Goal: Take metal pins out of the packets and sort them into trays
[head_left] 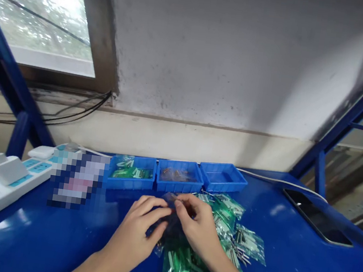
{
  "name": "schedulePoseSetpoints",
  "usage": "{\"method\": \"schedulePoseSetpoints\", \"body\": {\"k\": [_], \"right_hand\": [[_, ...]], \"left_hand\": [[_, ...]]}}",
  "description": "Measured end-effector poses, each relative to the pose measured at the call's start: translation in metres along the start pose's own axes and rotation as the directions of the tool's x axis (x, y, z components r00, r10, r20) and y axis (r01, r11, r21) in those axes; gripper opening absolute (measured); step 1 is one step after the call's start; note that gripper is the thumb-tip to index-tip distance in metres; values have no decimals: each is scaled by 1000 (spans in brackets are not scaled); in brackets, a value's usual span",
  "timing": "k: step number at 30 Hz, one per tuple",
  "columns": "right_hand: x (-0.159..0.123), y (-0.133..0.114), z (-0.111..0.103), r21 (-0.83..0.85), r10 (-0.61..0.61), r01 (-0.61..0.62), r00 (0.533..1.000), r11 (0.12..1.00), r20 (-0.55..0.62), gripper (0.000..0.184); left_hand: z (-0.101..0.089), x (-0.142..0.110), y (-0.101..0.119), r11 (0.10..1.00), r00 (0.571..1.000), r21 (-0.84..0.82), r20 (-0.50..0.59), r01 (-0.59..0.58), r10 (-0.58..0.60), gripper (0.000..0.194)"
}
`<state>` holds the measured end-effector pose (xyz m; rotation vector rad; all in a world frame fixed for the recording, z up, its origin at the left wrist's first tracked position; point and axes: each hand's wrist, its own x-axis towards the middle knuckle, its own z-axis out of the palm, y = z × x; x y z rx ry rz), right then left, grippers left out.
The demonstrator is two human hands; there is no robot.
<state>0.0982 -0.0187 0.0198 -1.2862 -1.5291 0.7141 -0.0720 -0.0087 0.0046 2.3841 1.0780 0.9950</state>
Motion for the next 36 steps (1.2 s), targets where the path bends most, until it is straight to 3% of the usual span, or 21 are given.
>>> {"method": "schedulePoseSetpoints", "body": {"k": [1, 2, 4, 5, 6, 7, 10, 12, 14, 16, 19, 23, 28, 30, 33, 36], "right_hand": [[0, -1, -3, -65, -96, 89, 989, 994, -115, 19], [1, -2, -8, -148, -207, 175, 948, 973, -242, 18], [9, -4, -21, -328, -401, 271, 798, 905, -449, 19], [14, -4, -28, -404, -461, 275, 736, 873, -495, 22], [20, -3, -35, -462, -492, 262, 713, 847, -499, 25], [27, -1, -40, -504, -500, 251, 737, 827, -454, 30], [39, 13, -48, -555, -408, 242, 892, 796, -197, 52], [38, 25, -48, -546, -313, 211, 944, 811, -100, 57], [33, 35, -46, -561, -238, 158, 969, 813, -71, 46], [27, 43, -44, -614, -176, 112, 983, 782, -46, 39], [24, 48, -41, -683, -80, 76, 996, 727, 25, 50], [22, 45, -39, -663, 45, -14, 999, 748, 30, 67], [18, 32, -33, -702, -8, 9, 1000, 712, 4, 52], [17, 28, -30, -720, -59, 5, 997, 694, -50, 48], [15, 24, -25, -667, -126, 37, 988, 744, -85, 41], [10, 18, -19, -464, -100, 95, 995, 881, 13, 36]], "left_hand": [[-1, -1, 2, 1000, 999, -1, 29, 24, -24, 25], [-3, -1, 5, 999, 997, -5, 60, 45, -44, 27], [-7, -2, 10, 998, 988, -9, 140, 65, -63, 32], [-8, -3, 13, 998, 980, -8, 189, 60, -58, 36], [-9, -4, 15, 999, 969, -7, 241, 50, -47, 42], [-9, -4, 17, 999, 955, -9, 295, 34, -30, 49], [-6, -7, 19, 999, 907, -36, 421, -10, 25, 63], [-3, -7, 19, 997, 891, -72, 453, -11, 43, 60], [-1, -7, 19, 995, 893, -100, 447, 6, 40, 51], [-1, -6, 19, 994, 909, -109, 417, 23, 24, 38], [-2, -4, 18, 991, 937, -102, 347, 84, -43, 22], [-1, -5, 14, 963, 934, -132, 306, 233, -184, 24], [-3, -7, 8, 985, 915, -81, 388, 154, -111, 49], [-2, -6, 8, 984, 910, -79, 396, 162, -118, 45], [-2, -2, 10, 949, 922, -144, 313, 282, -227, 24], [-5, 6, 13, 857, 904, -296, 210, 422, -372, 11]]}}
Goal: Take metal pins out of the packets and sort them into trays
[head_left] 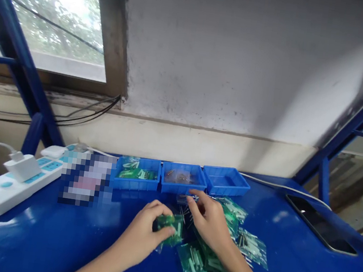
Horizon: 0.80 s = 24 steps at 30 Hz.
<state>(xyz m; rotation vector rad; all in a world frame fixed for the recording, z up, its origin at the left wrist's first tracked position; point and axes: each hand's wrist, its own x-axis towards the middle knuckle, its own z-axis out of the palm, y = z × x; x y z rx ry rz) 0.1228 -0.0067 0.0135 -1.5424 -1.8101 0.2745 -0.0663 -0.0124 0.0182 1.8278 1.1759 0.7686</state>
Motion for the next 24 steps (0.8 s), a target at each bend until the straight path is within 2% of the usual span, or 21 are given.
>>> {"method": "schedulePoseSetpoints", "body": {"k": [4, 7, 9, 12, 19, 24], "right_hand": [[-6, -15, 3, 315, 20, -84, 979, 946, 203, 37], [-9, -20, 5, 415, -9, -135, 945, 900, 327, 32], [-9, -20, 7, 435, -16, -133, 946, 890, 322, 29], [-8, -18, 7, 423, -1, -107, 969, 900, 246, 28], [-9, -22, 6, 298, -122, 64, 976, 952, 180, 21], [-8, -18, 6, 327, -51, -8, 984, 945, 173, 23]], "left_hand": [[-8, 4, 5, 937, 988, -327, -40, 125, -146, 23], [-8, 4, 2, 870, 979, -464, -25, 166, -200, 29], [-5, 3, 0, 840, 977, -510, 0, 185, -215, 31], [-1, 3, -2, 811, 978, -552, 44, 194, -204, 29], [-5, 6, -4, 845, 980, -499, 52, 192, -192, 22], [-5, 6, -5, 835, 987, -526, 67, 161, -149, 17]]}}
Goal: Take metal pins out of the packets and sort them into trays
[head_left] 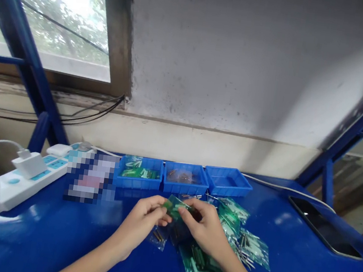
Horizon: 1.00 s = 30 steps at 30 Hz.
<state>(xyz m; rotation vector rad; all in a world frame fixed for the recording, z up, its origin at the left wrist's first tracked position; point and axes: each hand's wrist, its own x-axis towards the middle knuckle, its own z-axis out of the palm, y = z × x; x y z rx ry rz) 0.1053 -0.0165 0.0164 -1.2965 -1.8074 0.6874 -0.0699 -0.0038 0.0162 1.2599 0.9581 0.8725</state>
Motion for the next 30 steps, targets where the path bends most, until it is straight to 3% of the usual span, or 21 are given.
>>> {"method": "schedulePoseSetpoints", "body": {"k": [6, 9, 13, 16, 18, 19, 21, 24, 26, 27, 29, 30], "right_hand": [[-1, 4, -1, -41, -7, 3, 995, 999, -103, 22], [-1, 3, -2, -102, -138, 123, 978, 987, -156, 15], [-1, 4, -2, -136, -309, 293, 944, 946, -117, 16], [-3, 5, 0, -158, -319, 301, 942, 940, -101, 22], [-3, 5, 0, -151, -248, 232, 963, 961, -105, 21], [-3, 4, 0, -124, -200, 186, 974, 975, -108, 19], [-3, 2, -2, -13, -95, 94, 989, 996, -116, 20], [-1, -2, -6, 182, 77, -58, 993, 982, -95, 38], [0, -2, -6, 253, 154, -141, 988, 957, -31, 42], [1, -1, -5, 278, 171, -166, 985, 946, 5, 41], [3, 3, -3, 317, 180, -183, 983, 931, 41, 34], [4, 5, -2, 322, 174, -172, 985, 931, 23, 31]], "left_hand": [[0, 4, -6, 995, 996, -102, -82, 22, -31, 23], [0, 6, -9, 958, 981, -259, -109, 126, -159, 37], [0, 7, -8, 918, 971, -328, -12, 221, -238, 34], [-1, 7, -7, 982, 994, -163, -33, 101, -108, 23], [-3, 6, -6, 993, 993, 91, -84, -76, 83, 19], [-5, 5, -6, 957, 976, 234, -94, -171, 197, 19], [-7, 3, -8, 814, 907, 465, -51, -348, 417, 19], [-11, 1, -13, 566, 765, 614, 98, -550, 637, 27], [-12, 0, -16, 442, 695, 663, 167, -604, 699, 33], [-13, 0, -16, 404, 683, 685, 189, -607, 706, 35], [-11, -1, -15, 398, 698, 704, 195, -589, 689, 35], [-10, -1, -13, 437, 730, 700, 177, -565, 661, 33]]}}
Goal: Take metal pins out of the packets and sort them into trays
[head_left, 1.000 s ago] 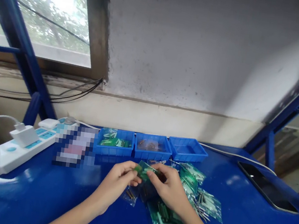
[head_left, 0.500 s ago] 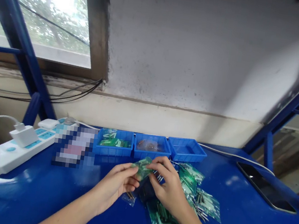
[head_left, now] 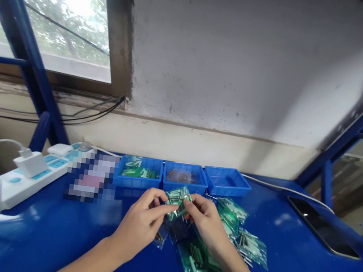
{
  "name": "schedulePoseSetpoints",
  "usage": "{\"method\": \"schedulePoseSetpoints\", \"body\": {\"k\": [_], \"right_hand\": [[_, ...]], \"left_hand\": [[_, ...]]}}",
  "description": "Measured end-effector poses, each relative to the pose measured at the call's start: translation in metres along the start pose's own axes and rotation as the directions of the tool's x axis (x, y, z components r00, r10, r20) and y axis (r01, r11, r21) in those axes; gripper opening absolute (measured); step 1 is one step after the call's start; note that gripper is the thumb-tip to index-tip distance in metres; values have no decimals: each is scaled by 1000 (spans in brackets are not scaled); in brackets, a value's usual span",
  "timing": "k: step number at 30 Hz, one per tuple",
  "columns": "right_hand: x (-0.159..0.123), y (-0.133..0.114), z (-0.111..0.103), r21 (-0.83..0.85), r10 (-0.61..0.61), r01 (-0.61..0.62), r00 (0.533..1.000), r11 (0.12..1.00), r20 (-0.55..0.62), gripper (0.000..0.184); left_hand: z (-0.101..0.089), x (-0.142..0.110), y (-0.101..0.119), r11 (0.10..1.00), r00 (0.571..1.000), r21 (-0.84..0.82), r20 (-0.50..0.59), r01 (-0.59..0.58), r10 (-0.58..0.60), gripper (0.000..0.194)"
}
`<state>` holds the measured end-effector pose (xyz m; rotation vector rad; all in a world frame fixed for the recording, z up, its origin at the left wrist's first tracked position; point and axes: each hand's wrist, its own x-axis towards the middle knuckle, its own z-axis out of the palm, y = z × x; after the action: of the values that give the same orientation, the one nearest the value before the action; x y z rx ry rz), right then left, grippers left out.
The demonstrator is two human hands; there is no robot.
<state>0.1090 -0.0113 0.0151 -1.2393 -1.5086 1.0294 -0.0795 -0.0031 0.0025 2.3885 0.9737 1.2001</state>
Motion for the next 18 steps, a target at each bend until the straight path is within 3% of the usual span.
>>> {"method": "schedulePoseSetpoints", "body": {"k": [3, 6, 8, 9, 11, 13, 15, 16, 18], "right_hand": [[0, 2, 0, -129, -153, 136, 980, 982, -125, 23], [-3, -1, 1, -303, -382, 328, 914, 895, -137, 14], [-5, -3, 3, -341, -477, 429, 876, 836, -68, 20], [-6, -3, 4, -354, -500, 457, 865, 816, -36, 24], [-7, -1, 5, -390, -502, 459, 865, 798, -7, 31], [-7, 1, 5, -422, -466, 413, 885, 807, -25, 32], [-7, 2, 3, -433, -441, 371, 895, 821, -69, 28], [-7, 1, 2, -433, -432, 355, 897, 829, -93, 26], [-6, -1, 0, -430, -417, 327, 899, 842, -132, 22]], "left_hand": [[0, 4, 5, 947, 961, -174, 107, 270, -254, 23], [1, 8, 7, 689, 813, -433, 288, 581, -506, 35], [2, 10, 7, 505, 739, -558, 352, 659, -575, 44], [3, 11, 7, 468, 727, -585, 351, 662, -590, 43], [2, 12, 7, 532, 754, -562, 292, 633, -589, 34], [-4, 13, 5, 725, 834, -432, 138, 537, -535, 24], [-17, 15, -1, 913, 920, -200, -99, 355, -380, 18], [-25, 16, -7, 965, 939, -49, -222, 257, -261, 15], [-44, 18, -25, 964, 920, 236, -391, 121, -20, 16]]}}
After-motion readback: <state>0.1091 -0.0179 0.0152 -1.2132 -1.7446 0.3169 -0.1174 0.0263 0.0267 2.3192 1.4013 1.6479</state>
